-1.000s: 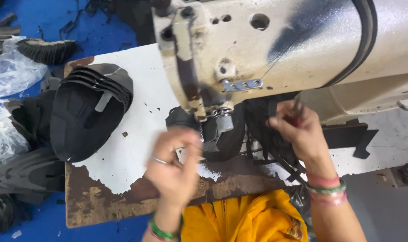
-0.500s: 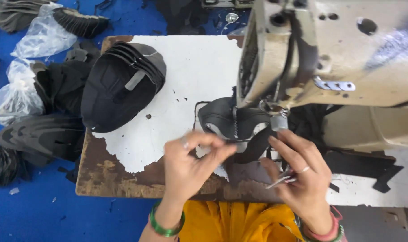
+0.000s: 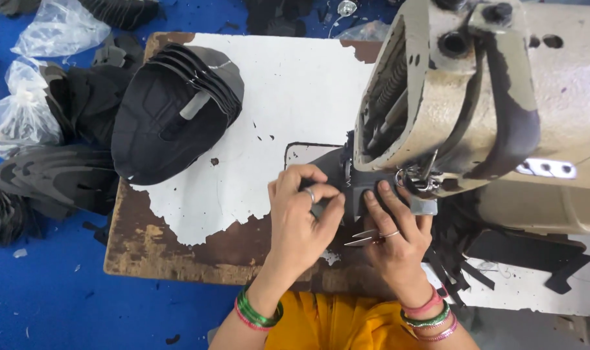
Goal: Stitching together parts of a shoe upper using an industrial sewing machine.
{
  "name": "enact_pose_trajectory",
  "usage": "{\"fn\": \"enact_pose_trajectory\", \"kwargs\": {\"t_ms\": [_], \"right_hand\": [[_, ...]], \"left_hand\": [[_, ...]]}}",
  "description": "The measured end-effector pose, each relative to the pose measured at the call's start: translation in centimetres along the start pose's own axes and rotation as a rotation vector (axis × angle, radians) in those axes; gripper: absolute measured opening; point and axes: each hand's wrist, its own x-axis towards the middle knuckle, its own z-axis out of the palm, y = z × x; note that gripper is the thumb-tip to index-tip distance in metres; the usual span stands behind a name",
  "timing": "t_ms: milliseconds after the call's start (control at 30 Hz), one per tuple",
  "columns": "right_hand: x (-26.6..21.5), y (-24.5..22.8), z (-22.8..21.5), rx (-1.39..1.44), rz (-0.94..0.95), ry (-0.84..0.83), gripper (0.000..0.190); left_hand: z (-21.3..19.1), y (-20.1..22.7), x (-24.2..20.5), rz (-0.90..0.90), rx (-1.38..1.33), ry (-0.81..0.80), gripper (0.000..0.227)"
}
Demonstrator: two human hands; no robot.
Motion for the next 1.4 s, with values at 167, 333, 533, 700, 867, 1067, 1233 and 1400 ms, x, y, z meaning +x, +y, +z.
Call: {"fn": "enact_pose_trajectory", "kwargs": {"t_ms": [167, 333, 533, 700, 867, 1067, 1233, 1400], "right_hand": [[0.2, 0.8, -0.3, 0.002, 0.001, -0.018, 0.040], [-0.4, 1.6, -0.1, -0.003, 0.009, -0.053, 0.041], [-0.4, 1.8, -0.7, 0.008, -0.005, -0.047, 0.041], [-0.5, 1.9, -0.9, 0.002, -0.021, -0.052, 0.044], [-0.1, 1.8, -1.5, -0.062, -0.027, -0.129, 0.061], [1.6, 0.5, -2.4, -0.164, -0.049, -0.270, 0.078], [2.4, -0.4, -2.6, -0.200, -0.058, -0.289, 0.076], [3.4, -1.0, -2.3, -0.210, -0.077, -0.284, 0.072]], "left_hand": [[0.5, 0.1, 2.0, -0.089, 0.036, -0.039, 0.007], [1.2, 0.3, 2.9, -0.148, 0.048, -0.107, 0.009], [2.8, 0.3, 1.9, -0.137, 0.061, -0.003, 0.012], [3.4, 0.8, 1.4, -0.112, 0.103, 0.075, 0.016], [4.1, 0.6, 1.3, -0.091, 0.153, 0.110, 0.020], [3.5, -0.2, 1.2, -0.077, 0.132, 0.087, 0.022], [0.6, -1.8, 3.7, -0.021, 0.106, 0.003, 0.059], [1.2, -4.0, 4.0, -0.473, -0.516, -0.327, 0.055]]}}
